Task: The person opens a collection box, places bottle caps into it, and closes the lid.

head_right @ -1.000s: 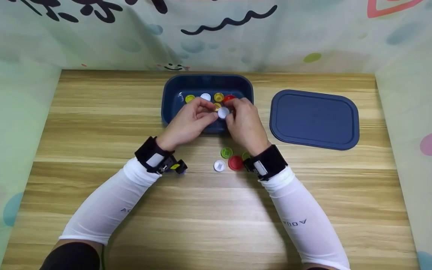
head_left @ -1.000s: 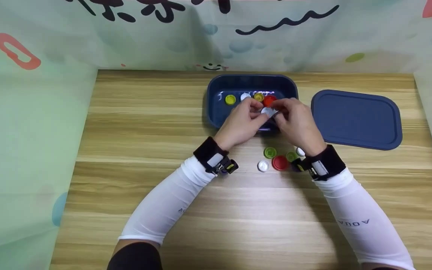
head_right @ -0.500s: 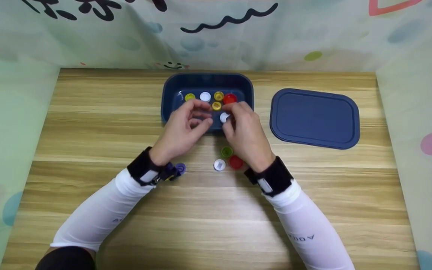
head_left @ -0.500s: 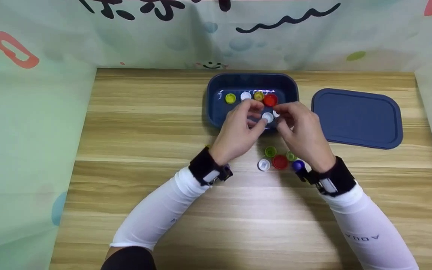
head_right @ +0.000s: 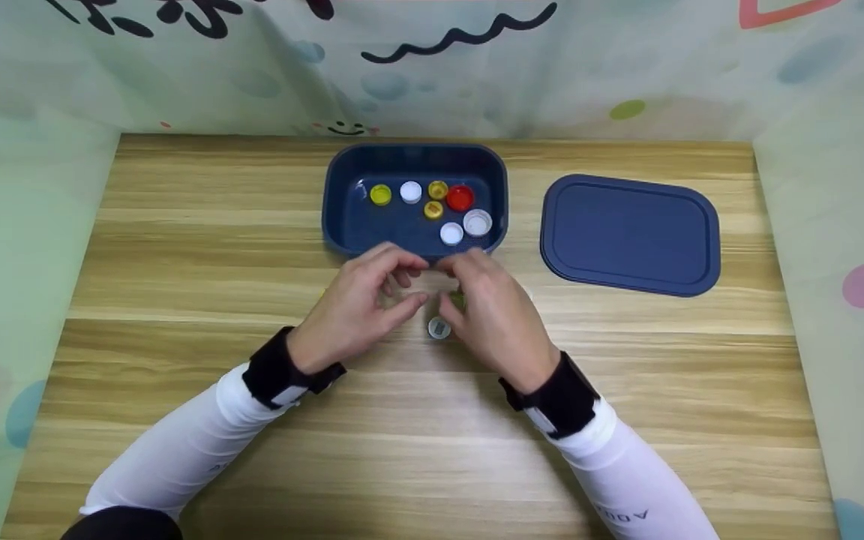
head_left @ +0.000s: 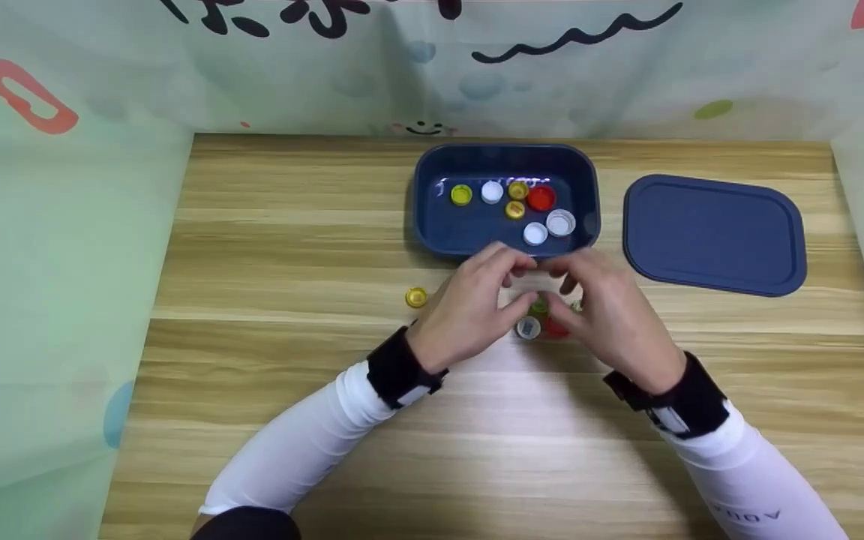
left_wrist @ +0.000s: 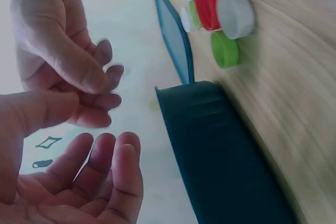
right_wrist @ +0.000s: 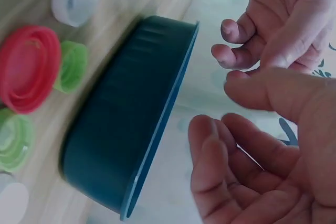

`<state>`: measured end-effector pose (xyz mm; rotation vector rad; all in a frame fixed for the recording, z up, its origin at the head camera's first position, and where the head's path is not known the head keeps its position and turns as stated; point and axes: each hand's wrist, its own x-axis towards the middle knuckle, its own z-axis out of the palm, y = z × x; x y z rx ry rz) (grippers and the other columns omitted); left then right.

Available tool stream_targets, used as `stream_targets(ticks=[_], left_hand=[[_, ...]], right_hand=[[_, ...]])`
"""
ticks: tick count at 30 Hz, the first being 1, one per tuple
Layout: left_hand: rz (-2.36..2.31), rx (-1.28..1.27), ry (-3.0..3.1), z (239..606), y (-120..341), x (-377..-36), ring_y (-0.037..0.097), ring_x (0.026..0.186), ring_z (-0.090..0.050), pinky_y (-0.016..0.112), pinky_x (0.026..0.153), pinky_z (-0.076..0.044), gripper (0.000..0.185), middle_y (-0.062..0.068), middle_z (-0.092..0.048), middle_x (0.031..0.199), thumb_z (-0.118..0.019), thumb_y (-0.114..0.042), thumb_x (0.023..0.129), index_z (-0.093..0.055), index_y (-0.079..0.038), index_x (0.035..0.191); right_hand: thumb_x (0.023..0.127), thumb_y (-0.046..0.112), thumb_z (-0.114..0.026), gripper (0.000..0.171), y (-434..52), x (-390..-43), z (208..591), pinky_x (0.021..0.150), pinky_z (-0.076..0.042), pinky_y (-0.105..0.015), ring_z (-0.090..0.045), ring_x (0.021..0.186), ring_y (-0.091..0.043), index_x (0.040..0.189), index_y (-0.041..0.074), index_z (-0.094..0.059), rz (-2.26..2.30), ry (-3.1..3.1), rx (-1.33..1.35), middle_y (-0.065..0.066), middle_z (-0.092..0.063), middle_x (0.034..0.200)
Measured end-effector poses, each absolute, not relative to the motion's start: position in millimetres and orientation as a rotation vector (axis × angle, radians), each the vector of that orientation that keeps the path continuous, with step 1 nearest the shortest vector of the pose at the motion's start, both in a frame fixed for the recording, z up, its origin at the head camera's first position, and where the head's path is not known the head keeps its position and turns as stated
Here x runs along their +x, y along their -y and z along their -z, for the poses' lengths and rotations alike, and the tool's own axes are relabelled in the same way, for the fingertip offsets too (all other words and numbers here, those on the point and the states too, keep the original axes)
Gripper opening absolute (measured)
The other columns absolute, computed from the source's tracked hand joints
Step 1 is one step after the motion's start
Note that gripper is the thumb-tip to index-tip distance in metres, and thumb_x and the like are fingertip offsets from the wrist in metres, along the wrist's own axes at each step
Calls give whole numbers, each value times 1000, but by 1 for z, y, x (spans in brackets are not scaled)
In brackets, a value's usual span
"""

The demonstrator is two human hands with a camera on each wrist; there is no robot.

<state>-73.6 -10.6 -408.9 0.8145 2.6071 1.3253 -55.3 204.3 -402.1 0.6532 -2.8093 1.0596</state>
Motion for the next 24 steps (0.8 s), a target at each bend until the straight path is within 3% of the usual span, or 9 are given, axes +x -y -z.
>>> stream_targets(ticks=[12,24], left_hand=[[-758,947,-2766,442,6,-62,22,109,-63,33,97,-54,44,7,-67,116,-83,-27,94,-70,-3,129],[-499,1009,-2857,461,-6,-58,23,94,-64,36,81,-56,25,5,-66,99,-81,-28,94,-73,-8,106]], right_hand=[[82,8,-87,34,-205,-37,438,72,-60,-44,-64,83,-27,111,-2,-73,-775,2986,726,-13,-66,96],[80,9,-88,29,-203,-35,456,67,-52,-41,-56,77,-24,103,2,-72,-718,3028,720,-5,-56,86]])
